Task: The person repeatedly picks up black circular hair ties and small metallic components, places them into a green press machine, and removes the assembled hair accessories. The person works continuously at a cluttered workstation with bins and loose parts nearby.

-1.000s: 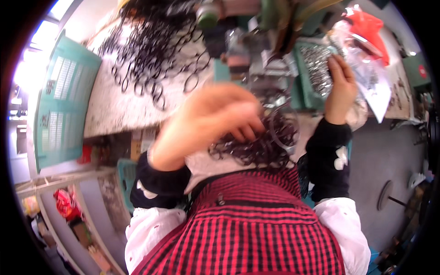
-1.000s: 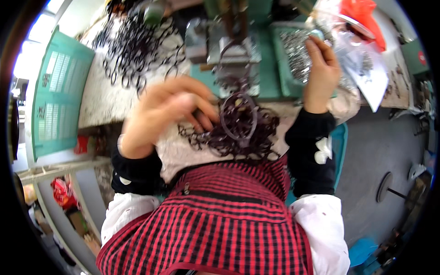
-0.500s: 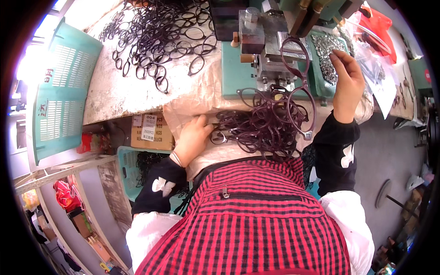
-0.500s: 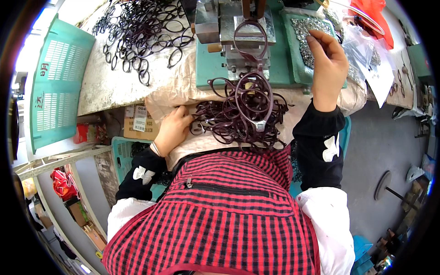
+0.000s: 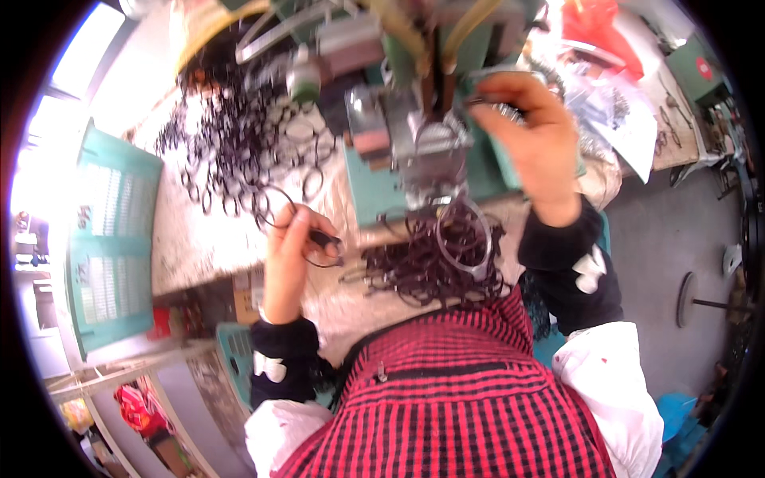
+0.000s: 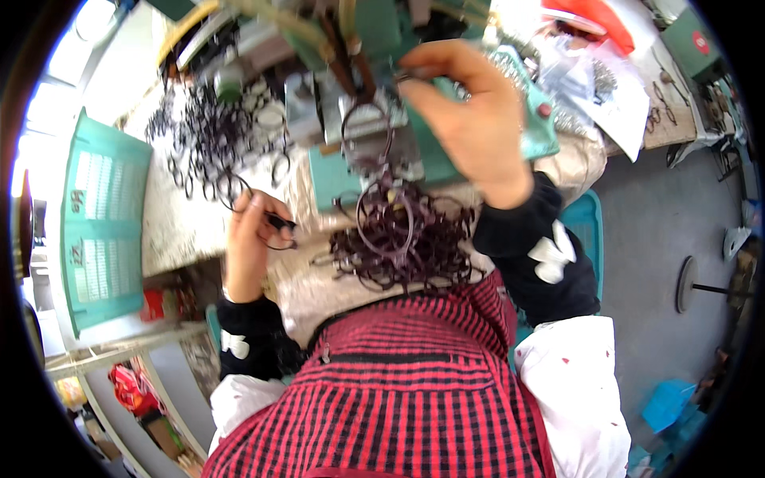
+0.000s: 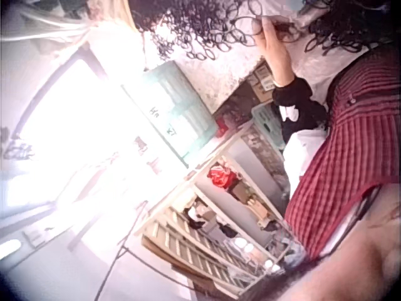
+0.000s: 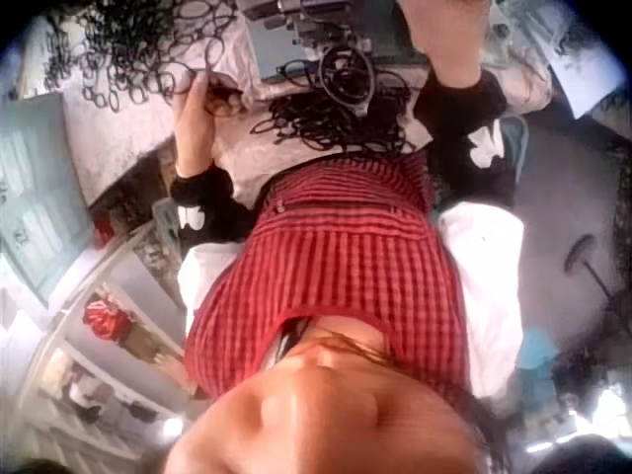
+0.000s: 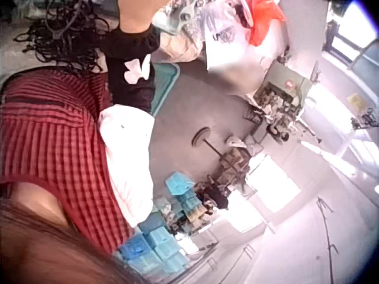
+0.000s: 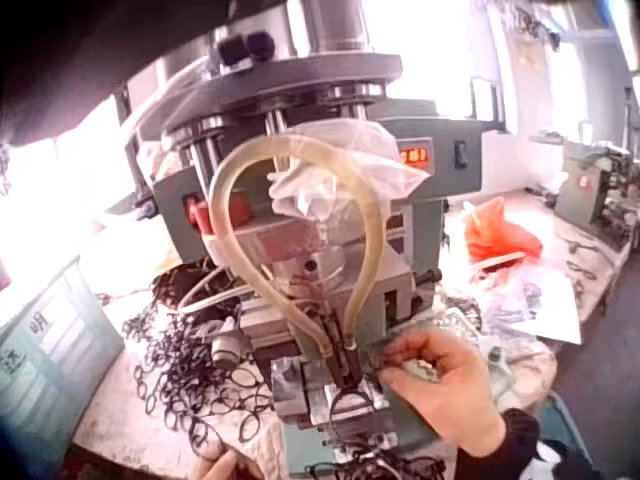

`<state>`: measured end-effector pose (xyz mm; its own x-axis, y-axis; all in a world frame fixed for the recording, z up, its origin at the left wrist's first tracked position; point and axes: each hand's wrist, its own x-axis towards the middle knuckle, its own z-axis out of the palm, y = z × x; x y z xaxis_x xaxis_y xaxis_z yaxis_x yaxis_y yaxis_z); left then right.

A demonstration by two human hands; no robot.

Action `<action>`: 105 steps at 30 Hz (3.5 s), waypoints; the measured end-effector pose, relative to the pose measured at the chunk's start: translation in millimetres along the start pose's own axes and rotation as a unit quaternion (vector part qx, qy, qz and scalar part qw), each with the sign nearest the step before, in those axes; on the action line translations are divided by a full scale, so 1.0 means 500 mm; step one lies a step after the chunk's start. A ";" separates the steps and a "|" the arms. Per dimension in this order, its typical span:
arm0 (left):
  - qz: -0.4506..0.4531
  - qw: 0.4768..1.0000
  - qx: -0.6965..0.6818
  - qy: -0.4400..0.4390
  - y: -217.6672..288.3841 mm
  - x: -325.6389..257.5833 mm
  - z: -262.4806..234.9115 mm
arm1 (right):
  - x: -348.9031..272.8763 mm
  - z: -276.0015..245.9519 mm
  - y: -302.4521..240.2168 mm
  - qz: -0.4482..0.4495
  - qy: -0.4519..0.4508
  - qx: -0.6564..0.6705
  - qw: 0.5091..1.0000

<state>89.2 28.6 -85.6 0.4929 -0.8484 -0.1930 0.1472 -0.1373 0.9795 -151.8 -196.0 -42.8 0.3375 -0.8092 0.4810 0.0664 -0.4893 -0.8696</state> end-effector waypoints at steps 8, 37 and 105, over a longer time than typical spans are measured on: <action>0.141 0.987 0.032 0.072 0.022 0.055 0.070 | -0.011 0.067 0.001 0.108 0.056 0.144 0.982; -0.217 0.918 -0.205 -0.260 0.126 0.017 0.307 | -0.021 -0.119 0.186 -0.126 0.056 -0.428 0.893; 0.030 0.894 0.405 -0.190 0.004 -0.222 0.028 | -0.149 -0.156 0.188 0.035 0.159 -0.122 0.979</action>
<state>22.8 115.4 -61.3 0.1297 -0.9577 -0.2569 -0.6151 -0.2809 0.7367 -243.9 -206.7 -151.7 0.0218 -0.8848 0.4655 -0.1867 -0.4610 -0.8675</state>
